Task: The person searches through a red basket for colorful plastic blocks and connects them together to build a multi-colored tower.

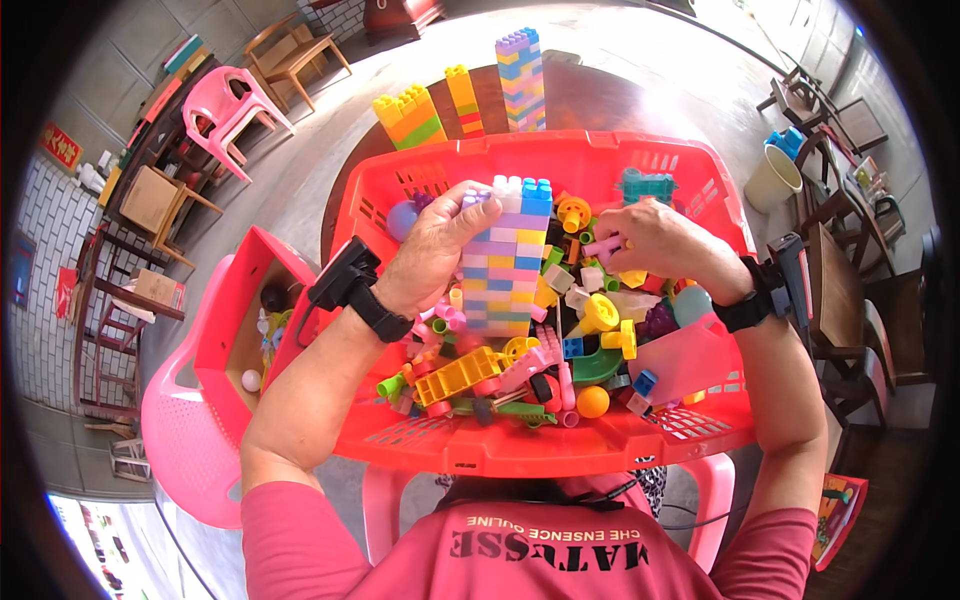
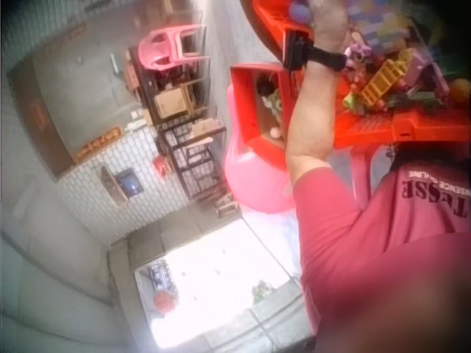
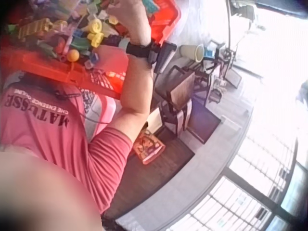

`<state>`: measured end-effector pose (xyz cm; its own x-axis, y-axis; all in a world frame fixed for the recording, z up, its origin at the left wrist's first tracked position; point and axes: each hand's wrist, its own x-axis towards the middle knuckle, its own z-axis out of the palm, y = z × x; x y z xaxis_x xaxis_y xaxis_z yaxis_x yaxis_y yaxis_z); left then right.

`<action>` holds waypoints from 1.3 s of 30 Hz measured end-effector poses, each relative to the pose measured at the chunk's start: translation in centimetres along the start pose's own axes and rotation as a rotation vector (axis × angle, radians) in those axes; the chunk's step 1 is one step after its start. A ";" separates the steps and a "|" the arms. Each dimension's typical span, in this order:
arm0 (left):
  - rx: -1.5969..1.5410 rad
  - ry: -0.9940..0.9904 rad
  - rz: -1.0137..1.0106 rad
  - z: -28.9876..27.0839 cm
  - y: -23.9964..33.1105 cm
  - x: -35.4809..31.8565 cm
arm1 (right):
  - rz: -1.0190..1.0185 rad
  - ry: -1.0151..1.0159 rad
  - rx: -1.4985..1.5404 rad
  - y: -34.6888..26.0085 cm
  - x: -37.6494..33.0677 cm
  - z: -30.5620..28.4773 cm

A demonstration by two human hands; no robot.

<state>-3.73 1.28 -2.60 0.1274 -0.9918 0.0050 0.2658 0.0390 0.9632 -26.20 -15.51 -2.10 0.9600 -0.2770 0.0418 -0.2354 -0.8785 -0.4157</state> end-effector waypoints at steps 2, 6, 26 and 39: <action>0.000 -0.011 -0.005 -0.1 0.1 0.0 | 0.056 0.020 0.141 -0.4 0.1 -0.5; -0.010 -0.036 -0.010 0.1 0.3 -0.1 | 0.109 0.058 0.445 -1.2 0.6 -1.1; 0.037 -0.067 -0.018 0.2 1.0 -0.3 | 0.062 0.105 0.570 -2.1 0.8 -1.3; 0.246 -0.125 0.092 0.6 0.5 -0.3 | 0.088 0.195 0.716 -1.9 0.6 -2.4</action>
<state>-4.25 1.51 -1.99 0.0172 -0.9934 0.1133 0.0165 0.1135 0.9934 -25.52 -14.91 0.93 0.8819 -0.4575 0.1139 -0.0898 -0.4001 -0.9121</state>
